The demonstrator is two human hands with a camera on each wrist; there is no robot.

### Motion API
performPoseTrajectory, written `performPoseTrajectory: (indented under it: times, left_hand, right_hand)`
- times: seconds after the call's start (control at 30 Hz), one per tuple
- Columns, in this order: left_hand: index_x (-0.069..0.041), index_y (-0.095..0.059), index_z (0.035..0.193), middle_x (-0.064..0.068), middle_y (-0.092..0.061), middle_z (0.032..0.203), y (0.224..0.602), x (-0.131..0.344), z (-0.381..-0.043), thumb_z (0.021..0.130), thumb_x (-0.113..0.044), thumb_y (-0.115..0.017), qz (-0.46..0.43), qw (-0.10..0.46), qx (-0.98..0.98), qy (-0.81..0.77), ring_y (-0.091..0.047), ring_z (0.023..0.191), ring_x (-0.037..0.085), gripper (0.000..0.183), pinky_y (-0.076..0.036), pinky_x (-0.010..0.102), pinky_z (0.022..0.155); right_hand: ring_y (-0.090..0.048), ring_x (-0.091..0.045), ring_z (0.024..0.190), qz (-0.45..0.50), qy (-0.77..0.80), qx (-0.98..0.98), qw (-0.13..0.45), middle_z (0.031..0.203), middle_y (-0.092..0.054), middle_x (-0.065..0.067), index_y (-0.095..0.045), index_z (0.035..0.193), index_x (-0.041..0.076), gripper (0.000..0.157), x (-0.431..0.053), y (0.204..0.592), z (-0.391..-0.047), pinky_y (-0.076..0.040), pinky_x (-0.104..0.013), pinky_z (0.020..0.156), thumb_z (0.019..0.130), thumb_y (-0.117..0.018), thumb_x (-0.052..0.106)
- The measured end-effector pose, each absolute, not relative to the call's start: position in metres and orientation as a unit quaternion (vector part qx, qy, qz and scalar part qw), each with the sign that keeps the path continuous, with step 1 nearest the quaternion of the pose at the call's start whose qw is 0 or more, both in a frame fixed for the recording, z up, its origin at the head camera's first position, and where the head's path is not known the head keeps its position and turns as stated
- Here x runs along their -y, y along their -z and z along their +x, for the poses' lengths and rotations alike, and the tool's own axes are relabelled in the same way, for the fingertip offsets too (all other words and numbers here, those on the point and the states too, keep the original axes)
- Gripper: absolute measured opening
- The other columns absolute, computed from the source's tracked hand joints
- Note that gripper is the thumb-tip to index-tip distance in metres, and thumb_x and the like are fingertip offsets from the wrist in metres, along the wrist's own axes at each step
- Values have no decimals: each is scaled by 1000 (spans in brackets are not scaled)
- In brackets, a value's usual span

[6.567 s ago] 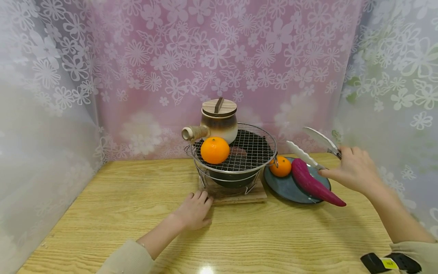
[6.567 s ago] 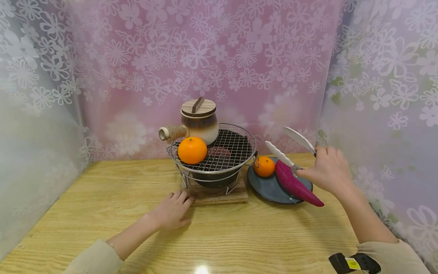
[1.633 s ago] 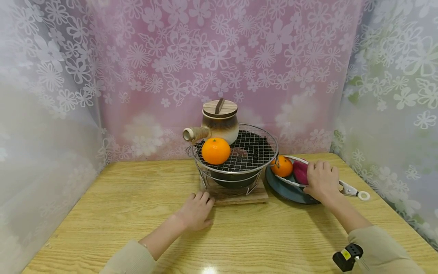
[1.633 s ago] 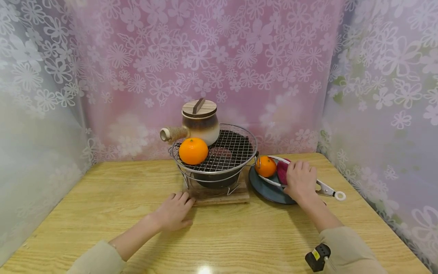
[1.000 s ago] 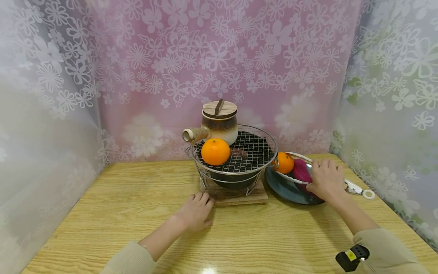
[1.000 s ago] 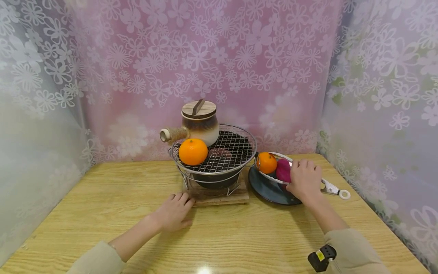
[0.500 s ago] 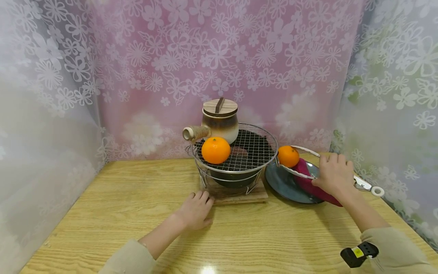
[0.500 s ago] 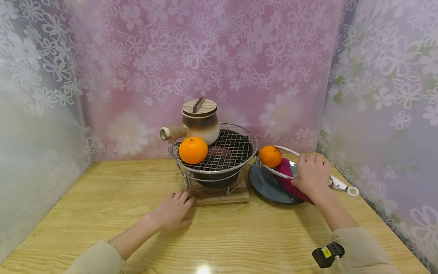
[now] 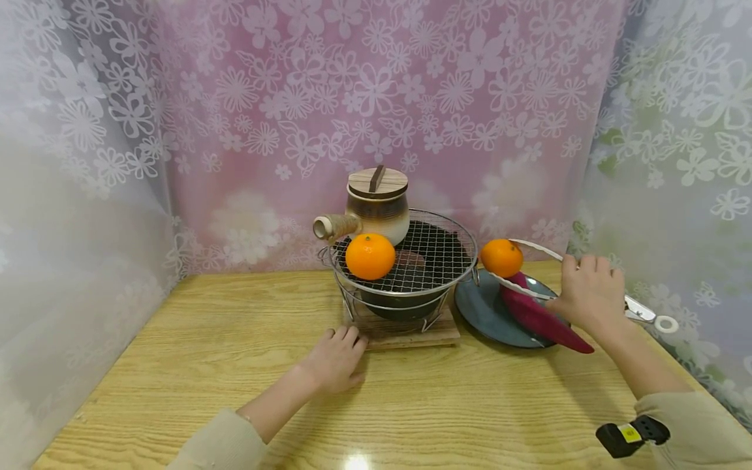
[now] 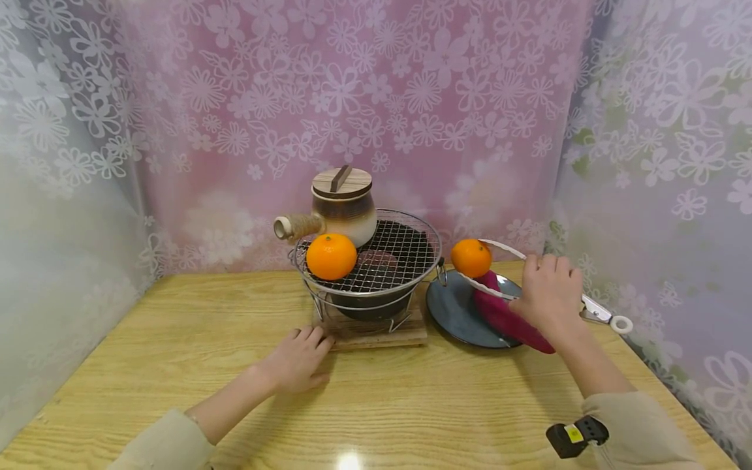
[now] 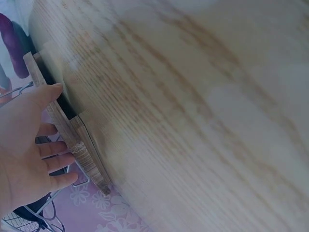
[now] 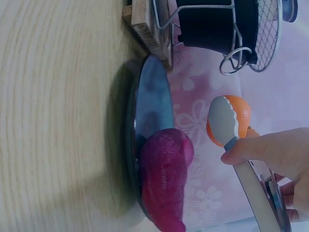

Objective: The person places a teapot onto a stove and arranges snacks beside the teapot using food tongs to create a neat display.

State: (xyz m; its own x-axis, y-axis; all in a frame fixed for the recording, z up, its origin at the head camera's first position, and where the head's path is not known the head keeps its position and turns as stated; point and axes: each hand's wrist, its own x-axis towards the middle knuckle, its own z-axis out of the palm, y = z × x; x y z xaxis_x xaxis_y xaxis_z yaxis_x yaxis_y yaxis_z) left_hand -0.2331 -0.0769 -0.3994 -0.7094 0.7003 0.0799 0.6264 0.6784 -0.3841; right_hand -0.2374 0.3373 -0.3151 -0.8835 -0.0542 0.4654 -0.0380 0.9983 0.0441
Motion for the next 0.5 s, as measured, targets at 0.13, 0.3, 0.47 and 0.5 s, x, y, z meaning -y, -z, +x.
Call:
performPoseTrajectory:
  times: [0.13, 0.3, 0.47, 0.5]
  left_hand:
    - [-8, -50, 127, 9, -46, 113, 399, 77, -233, 86, -55, -54, -362, 107, 910, -170, -45, 103, 25, 63, -41, 37, 83]
    - [-8, -50, 126, 8, -47, 112, 397, 77, -232, 85, -56, -54, -365, 112, 908, -173, -46, 102, 24, 63, -41, 36, 82]
    - [-8, -50, 126, 8, -47, 111, 397, 76, -232, 85, -55, -55, -364, 110, 908, -175, -46, 101, 24, 62, -41, 36, 82]
    - [-8, -50, 126, 8, -46, 111, 397, 76, -232, 86, -55, -54, -363, 107, 909, -175, -46, 101, 24, 62, -41, 37, 82]
  right_hand:
    - [-37, -53, 88, 23, 18, 969, 246, 94, -44, -37, -46, 106, -15, 79, -336, 308, -234, -33, -59, 67, 55, -82, 34]
    - [-36, -53, 89, 21, 14, 968, 251, 94, -43, -37, -44, 107, -14, 79, -335, 298, -230, -32, -58, 65, 55, -81, 33]
    - [-36, -52, 86, 23, 12, 966, 256, 94, -43, -37, -45, 105, -13, 76, -335, 291, -227, -31, -57, 65, 56, -81, 31]
    - [-37, -52, 84, 25, 11, 965, 260, 92, -44, -36, -45, 102, -13, 74, -335, 289, -226, -31, -56, 64, 55, -81, 31]
